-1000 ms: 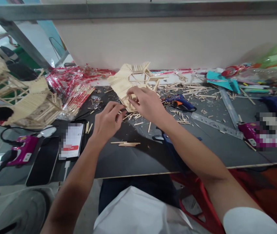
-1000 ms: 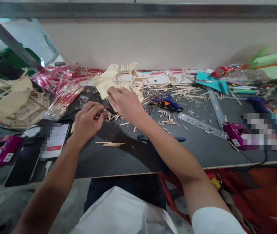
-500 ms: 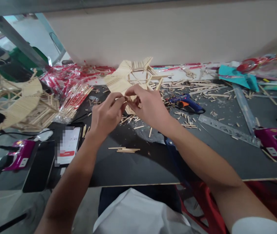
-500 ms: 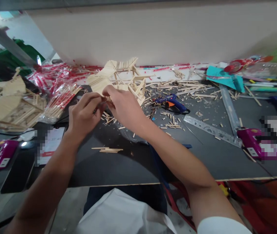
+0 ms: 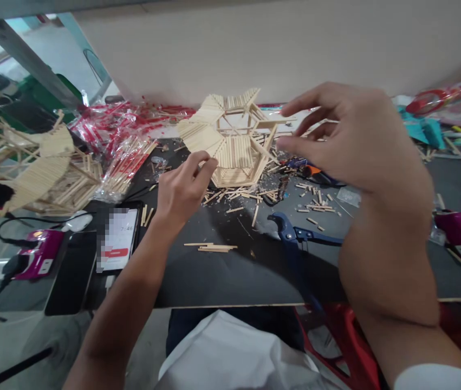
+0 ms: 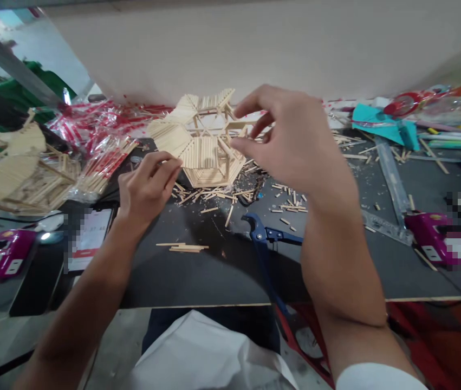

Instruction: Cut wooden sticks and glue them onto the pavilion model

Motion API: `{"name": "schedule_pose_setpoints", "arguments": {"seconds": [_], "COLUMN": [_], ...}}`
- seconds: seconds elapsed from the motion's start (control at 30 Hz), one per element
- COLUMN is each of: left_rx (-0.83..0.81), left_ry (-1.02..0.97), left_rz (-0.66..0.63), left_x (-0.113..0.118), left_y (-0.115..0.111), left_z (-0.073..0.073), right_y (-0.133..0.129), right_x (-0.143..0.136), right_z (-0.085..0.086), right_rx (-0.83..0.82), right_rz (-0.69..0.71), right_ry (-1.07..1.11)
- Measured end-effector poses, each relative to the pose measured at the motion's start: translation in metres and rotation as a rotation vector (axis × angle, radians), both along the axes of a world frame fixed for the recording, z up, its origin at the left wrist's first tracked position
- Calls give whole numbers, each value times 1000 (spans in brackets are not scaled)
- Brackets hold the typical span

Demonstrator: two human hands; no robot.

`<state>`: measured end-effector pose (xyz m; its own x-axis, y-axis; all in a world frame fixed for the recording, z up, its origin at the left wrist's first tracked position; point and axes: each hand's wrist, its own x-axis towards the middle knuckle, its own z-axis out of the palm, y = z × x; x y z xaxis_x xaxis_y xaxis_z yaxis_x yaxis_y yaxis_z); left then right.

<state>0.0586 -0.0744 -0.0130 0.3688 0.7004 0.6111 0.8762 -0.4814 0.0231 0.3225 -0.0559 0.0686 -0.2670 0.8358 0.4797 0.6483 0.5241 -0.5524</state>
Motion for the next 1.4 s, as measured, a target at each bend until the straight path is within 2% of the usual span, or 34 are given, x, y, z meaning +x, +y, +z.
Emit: {"name": "schedule_pose_setpoints", "arguments": {"seconds": [0.1,0.2,0.3,0.4,0.53,0.67,0.8,0.93,1.17,1.3,1.4], "left_rx": [61,104,104,138,259,213,89,-39,-174,-201,-186], "left_ry": [56,88,66,43,52,-24,-20,-121,-271,-292,-301], "left_rz": [-2,-4,-16,-61,-183,-289,-358,-322,-308,-324,-345], "left_x": [1,0,-1,-1,4,13,19,18,16,16,16], "left_y": [1,2,1,-3,-17,-31,-37,-33,-28,-27,-26], "left_z": [1,0,-1,0,-1,-14,-33,-45,-52,-54,-53], "right_y": [2,6,11,16,22,29,34,32,28,28,28], "right_x": [26,49,73,96,109,100,87,86,88,81,77], "right_z": [2,-7,-33,-71,-115,-139,-146,-143,-132,-135,-137], "right_rx": [-29,-110,-231,-327,-393,-293,-288,-323,-317,-229,-143], "right_rz": [-130,-281,-494,-700,-716,-609,-607,-675,-771,-820,-800], "right_ry": [-12,-63,-152,-284,-313,-289,-265,-238,-138,-15,55]}}
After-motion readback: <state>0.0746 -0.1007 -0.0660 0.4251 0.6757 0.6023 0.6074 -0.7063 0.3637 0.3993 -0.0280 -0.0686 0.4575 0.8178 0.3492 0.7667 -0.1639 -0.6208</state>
